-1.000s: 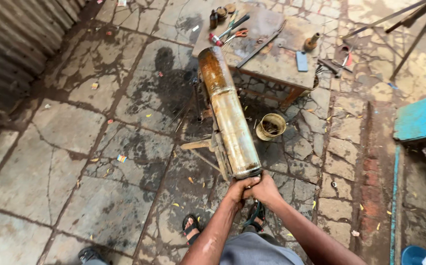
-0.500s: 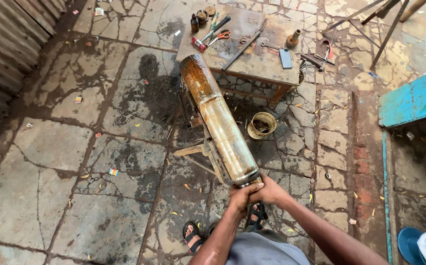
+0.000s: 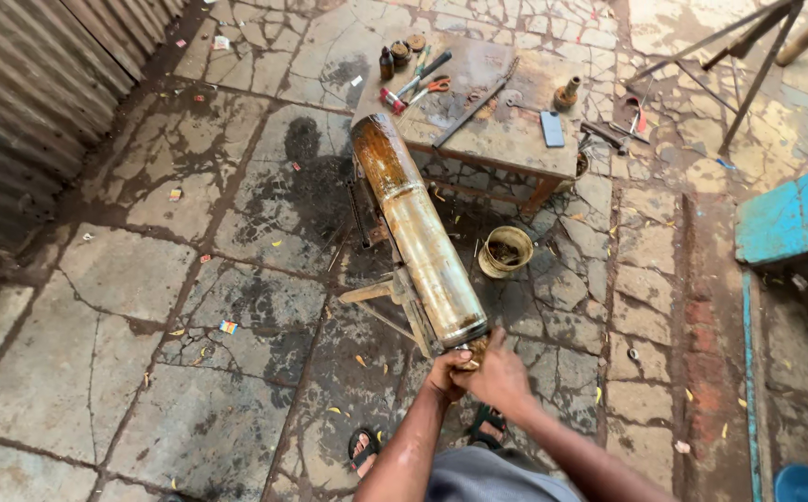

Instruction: The person scrubs the end of a large, rusty metal pipe with a small rectangular abrasive block. They repeatedly rub the block against the pipe's surface, rotating the pipe slightly to access different areas.

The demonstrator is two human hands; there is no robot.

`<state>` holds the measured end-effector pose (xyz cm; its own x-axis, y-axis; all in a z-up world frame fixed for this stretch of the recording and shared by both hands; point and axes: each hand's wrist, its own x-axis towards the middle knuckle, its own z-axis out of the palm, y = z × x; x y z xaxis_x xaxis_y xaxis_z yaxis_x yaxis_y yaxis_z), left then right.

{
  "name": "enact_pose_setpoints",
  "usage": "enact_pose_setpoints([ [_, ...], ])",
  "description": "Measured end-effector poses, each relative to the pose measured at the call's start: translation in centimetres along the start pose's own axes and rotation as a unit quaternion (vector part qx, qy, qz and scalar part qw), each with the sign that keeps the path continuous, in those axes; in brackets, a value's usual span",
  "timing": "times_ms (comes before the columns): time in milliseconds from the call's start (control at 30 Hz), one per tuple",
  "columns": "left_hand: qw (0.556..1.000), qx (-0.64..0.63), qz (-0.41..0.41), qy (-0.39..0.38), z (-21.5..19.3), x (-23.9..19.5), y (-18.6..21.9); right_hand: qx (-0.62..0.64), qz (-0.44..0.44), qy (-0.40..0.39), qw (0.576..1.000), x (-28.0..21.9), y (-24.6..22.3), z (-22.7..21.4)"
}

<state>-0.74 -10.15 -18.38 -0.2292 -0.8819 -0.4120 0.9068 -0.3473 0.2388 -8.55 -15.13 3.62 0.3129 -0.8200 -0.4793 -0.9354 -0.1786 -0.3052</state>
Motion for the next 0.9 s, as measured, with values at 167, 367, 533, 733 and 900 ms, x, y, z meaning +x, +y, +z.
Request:
enact_pose_setpoints([
  [167, 0.992, -0.032, 0.068, -0.1, 1.2, -0.8, 1.2, 0.088, -0.008, 0.015, 0.996, -1.2, -1.2, -2.1],
  [367, 0.996, 0.036, 0.059, 0.048, 8.5, -4.9, 4.2, 0.224, -0.06, 0.001, 0.973, 1.8, 2.6, 0.0],
  [533, 0.864, 0.297, 0.059, 0.402, 16.0, -7.8, 7.1, 0.604, -0.163, -0.223, 0.748, 7.0, 6.7, 6.3],
  [733, 0.793, 0.37, 0.044, 0.483, 18.0, -10.1, 7.2, 0.605, -0.106, -0.281, 0.738, 7.1, 7.5, 9.7],
  [900, 0.894, 0.249, 0.117, 0.354, 14.5, -10.0, 7.1, 0.485, -0.136, -0.245, 0.829, 6.0, 4.7, 5.4],
])
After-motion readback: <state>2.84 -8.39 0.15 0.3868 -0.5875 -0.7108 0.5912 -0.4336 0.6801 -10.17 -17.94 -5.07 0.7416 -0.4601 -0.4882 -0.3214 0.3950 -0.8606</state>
